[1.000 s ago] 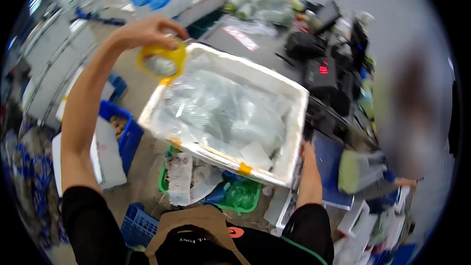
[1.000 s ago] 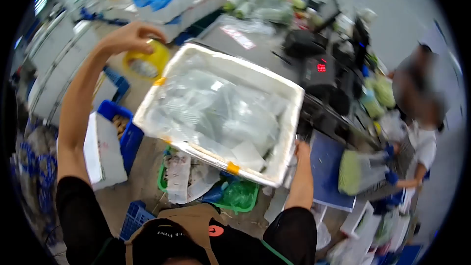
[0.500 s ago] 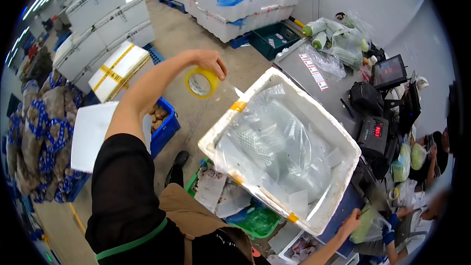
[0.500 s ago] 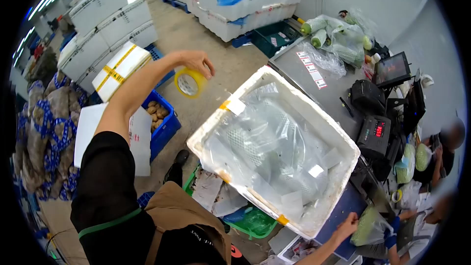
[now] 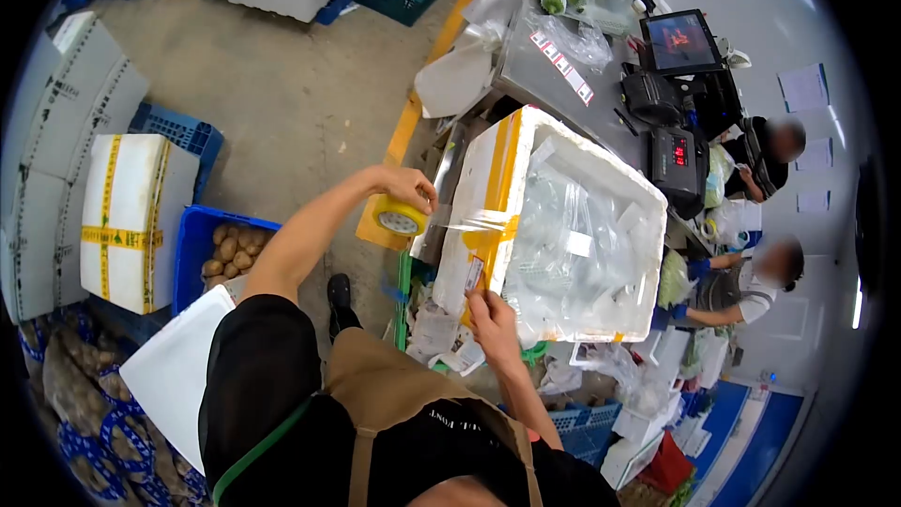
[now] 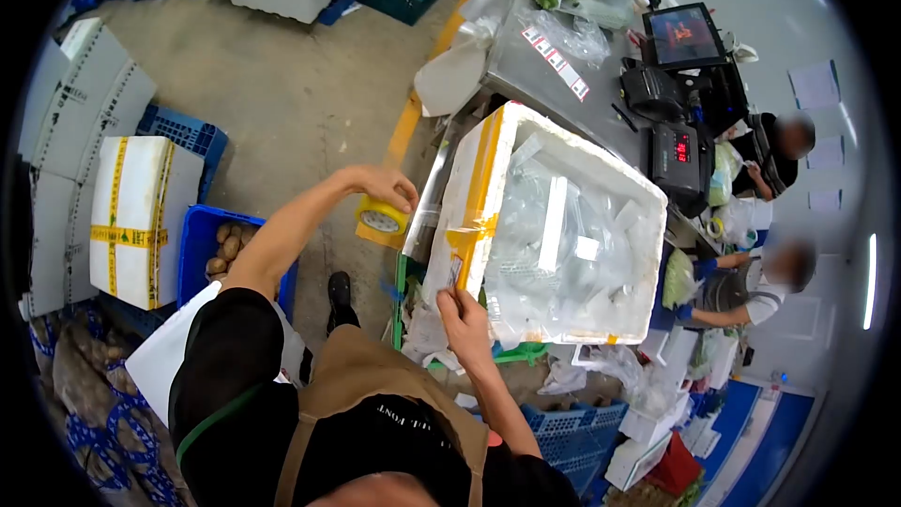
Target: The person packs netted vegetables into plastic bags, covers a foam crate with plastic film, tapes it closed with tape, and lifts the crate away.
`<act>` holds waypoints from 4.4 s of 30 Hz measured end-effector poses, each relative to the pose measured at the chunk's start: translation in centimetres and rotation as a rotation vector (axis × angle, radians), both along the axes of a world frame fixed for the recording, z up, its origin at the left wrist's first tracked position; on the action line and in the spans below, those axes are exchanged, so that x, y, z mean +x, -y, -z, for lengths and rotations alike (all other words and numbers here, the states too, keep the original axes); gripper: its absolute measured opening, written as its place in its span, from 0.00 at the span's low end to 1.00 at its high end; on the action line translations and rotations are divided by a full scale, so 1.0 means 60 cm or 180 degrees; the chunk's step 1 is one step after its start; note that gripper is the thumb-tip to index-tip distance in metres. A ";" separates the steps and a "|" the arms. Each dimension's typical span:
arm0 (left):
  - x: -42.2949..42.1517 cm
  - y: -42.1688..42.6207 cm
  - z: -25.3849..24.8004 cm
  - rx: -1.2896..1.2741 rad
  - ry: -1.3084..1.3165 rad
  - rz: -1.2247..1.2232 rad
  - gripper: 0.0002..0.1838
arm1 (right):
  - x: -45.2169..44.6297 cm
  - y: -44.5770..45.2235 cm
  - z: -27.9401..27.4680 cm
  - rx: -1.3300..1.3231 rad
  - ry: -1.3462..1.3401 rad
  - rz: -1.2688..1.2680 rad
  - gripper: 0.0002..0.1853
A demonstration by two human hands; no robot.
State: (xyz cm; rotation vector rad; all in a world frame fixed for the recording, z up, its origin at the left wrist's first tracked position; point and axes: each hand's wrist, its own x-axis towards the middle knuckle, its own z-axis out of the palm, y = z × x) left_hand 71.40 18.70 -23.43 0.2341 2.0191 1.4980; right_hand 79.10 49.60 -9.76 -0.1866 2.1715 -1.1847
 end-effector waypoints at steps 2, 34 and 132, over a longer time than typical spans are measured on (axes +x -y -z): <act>-0.021 -0.020 0.073 -0.0266 -0.0535 -0.0146 0.21 | 0.008 0.044 0.078 -0.0053 -0.0370 0.0228 0.17; 0.049 0.030 0.081 -0.0296 -0.0097 -0.1712 0.17 | -0.073 0.263 0.225 -0.0292 -0.1565 0.1061 0.10; -0.618 -0.232 -0.130 0.0247 -0.0895 0.1604 0.33 | -0.176 -0.029 0.060 0.3610 -0.0939 0.5411 0.34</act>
